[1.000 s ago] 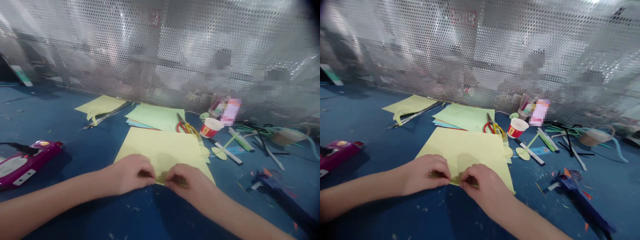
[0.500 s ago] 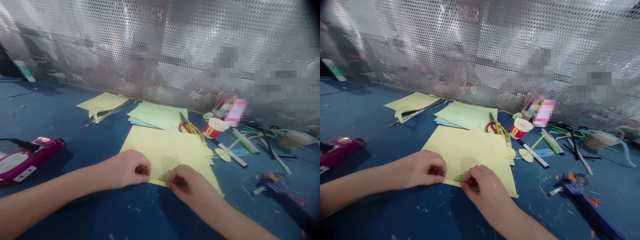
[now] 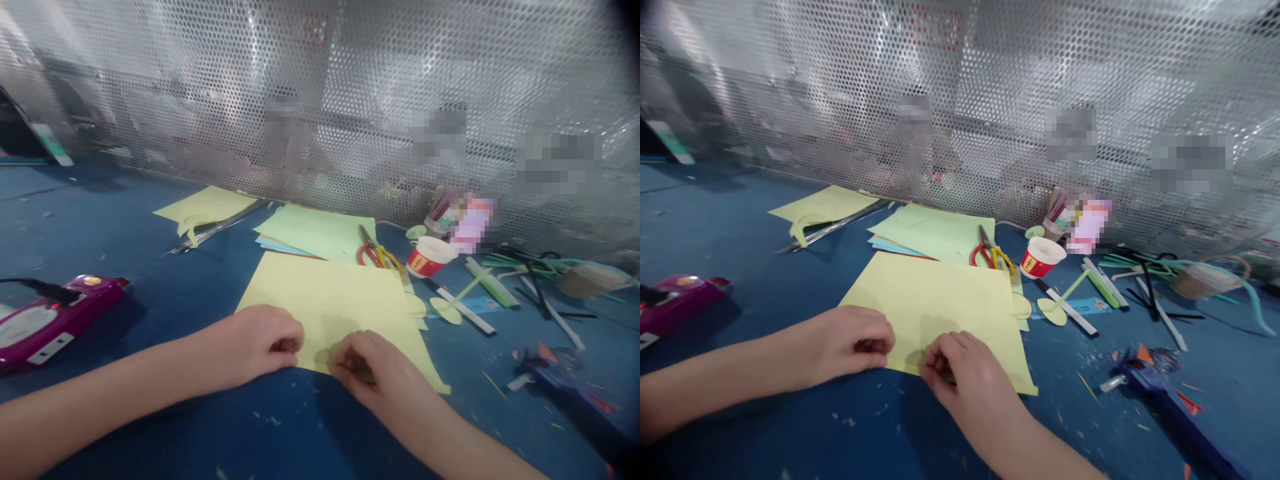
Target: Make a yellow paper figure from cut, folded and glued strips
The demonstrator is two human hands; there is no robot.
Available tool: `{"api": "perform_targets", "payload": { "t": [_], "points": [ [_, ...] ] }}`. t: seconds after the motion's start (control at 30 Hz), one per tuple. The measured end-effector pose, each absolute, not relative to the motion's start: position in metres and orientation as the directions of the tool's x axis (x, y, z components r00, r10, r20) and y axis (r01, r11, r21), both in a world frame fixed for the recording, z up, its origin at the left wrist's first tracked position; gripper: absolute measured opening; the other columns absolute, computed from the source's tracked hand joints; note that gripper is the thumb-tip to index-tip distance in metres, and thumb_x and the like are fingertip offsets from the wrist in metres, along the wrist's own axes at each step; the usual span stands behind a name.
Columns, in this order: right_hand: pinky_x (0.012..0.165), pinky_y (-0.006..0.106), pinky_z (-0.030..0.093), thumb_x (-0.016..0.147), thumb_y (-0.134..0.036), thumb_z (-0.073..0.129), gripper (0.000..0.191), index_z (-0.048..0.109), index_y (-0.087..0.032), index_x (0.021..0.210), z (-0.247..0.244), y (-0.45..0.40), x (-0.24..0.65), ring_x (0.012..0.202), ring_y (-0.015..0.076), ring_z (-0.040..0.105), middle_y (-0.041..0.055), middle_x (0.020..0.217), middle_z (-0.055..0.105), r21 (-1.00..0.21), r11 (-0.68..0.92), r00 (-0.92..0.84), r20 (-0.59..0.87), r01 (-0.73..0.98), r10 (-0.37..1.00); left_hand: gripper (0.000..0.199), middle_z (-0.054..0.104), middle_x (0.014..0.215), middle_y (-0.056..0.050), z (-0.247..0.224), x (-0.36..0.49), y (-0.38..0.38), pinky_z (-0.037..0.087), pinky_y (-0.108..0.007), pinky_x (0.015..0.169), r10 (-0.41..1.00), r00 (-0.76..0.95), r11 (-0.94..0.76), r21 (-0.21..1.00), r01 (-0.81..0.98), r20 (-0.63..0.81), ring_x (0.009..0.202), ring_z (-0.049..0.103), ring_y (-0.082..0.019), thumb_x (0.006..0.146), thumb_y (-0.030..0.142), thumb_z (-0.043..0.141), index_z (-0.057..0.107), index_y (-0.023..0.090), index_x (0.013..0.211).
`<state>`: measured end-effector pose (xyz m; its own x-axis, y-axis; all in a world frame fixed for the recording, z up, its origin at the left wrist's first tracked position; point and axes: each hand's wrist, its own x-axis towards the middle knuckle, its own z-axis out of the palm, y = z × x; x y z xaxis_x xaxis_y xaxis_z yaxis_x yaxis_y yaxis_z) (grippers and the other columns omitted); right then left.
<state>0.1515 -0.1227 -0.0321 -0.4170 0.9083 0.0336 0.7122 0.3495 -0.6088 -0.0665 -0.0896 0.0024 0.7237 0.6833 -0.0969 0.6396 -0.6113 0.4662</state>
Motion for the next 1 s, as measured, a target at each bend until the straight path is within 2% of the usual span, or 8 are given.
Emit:
{"api": "perform_targets", "payload": {
  "t": [0.1,0.2,0.37,0.47,0.57,0.7,0.83,1.0],
  "points": [
    [0.064,0.027,0.039,0.077,-0.012,0.055,0.011,0.050,-0.021,0.079,-0.033,-0.123,0.152,0.070,0.0155,0.051,-0.0016,0.074,0.055,-0.599,0.346,-0.409,0.033,0.722,0.912,0.025,0.057,0.093,-0.004,0.002,-0.065,-0.097,0.037,-0.029,0.072,0.597,0.801,-0.777,0.278,0.565,0.044,0.082,0.050,-0.017,0.086,0.017,0.045,0.056,0.026,0.107],
    [0.064,0.027,0.038,0.078,-0.011,0.055,0.012,0.048,-0.021,0.077,-0.031,-0.125,0.151,0.070,0.0158,0.050,-0.0019,0.073,0.054,-0.581,0.360,-0.420,0.036,0.730,0.907,0.031,0.054,0.099,-0.005,-0.002,-0.065,-0.101,0.034,-0.035,0.080,0.462,0.879,-0.887,0.089,0.454,0.116,0.091,0.046,-0.021,0.088,0.018,0.042,0.055,0.033,0.112],
    [0.065,0.027,0.038,0.081,-0.013,0.054,0.010,0.051,-0.021,0.077,-0.029,-0.128,0.152,0.072,0.0154,0.049,-0.0017,0.075,0.055,-0.583,0.389,-0.446,0.050,0.713,0.894,0.035,0.052,0.099,-0.006,-0.013,-0.069,-0.103,0.033,-0.035,0.082,0.447,0.886,-0.894,0.047,0.445,0.120,0.092,0.043,-0.022,0.088,0.021,0.045,0.052,0.033,0.119],
    [0.064,0.027,0.038,0.080,-0.013,0.055,0.009,0.052,-0.021,0.078,-0.028,-0.128,0.153,0.072,0.0152,0.049,-0.0017,0.076,0.055,-0.584,0.395,-0.455,0.049,0.709,0.889,0.036,0.052,0.098,-0.006,-0.013,-0.072,-0.103,0.033,-0.035,0.081,0.472,0.873,-0.881,0.068,0.467,0.121,0.093,0.043,-0.022,0.088,0.020,0.045,0.053,0.037,0.118],
    [0.065,0.027,0.038,0.080,-0.010,0.054,0.011,0.052,-0.021,0.078,-0.027,-0.129,0.152,0.072,0.0150,0.050,-0.0017,0.076,0.055,-0.582,0.393,-0.454,0.047,0.712,0.890,0.036,0.053,0.097,-0.006,-0.010,-0.074,-0.099,0.033,-0.034,0.081,0.507,0.855,-0.859,0.142,0.492,0.108,0.092,0.043,-0.021,0.087,0.018,0.045,0.058,0.041,0.112],
    [0.066,0.027,0.039,0.081,-0.012,0.053,0.010,0.052,-0.021,0.077,-0.026,-0.129,0.152,0.072,0.0152,0.050,-0.0012,0.075,0.055,-0.579,0.403,-0.461,0.053,0.709,0.886,0.026,0.057,0.092,-0.005,-0.004,-0.085,-0.087,0.035,-0.029,0.081,0.554,0.832,-0.784,0.355,0.509,0.029,0.091,0.046,-0.019,0.087,0.026,0.048,0.066,0.036,0.103],
    [0.066,0.027,0.040,0.082,-0.012,0.051,0.010,0.051,-0.021,0.077,-0.027,-0.128,0.152,0.072,0.0153,0.050,-0.0007,0.076,0.055,-0.580,0.415,-0.473,0.058,0.701,0.879,0.019,0.063,0.083,-0.002,0.002,-0.104,-0.080,0.038,-0.023,0.079,0.671,0.734,-0.574,0.554,0.603,-0.104,0.086,0.052,-0.016,0.080,0.035,0.059,0.069,0.027,0.093],
    [0.067,0.028,0.040,0.084,-0.013,0.048,0.010,0.049,-0.021,0.078,-0.030,-0.128,0.152,0.073,0.0152,0.050,-0.0005,0.077,0.054,-0.585,0.423,-0.496,0.041,0.692,0.867,0.017,0.064,0.083,0.001,0.010,-0.119,-0.085,0.039,-0.021,0.073,0.738,0.653,-0.469,0.565,0.679,-0.172,0.082,0.056,-0.014,0.079,0.036,0.058,0.069,0.024,0.081]
  ]
}}
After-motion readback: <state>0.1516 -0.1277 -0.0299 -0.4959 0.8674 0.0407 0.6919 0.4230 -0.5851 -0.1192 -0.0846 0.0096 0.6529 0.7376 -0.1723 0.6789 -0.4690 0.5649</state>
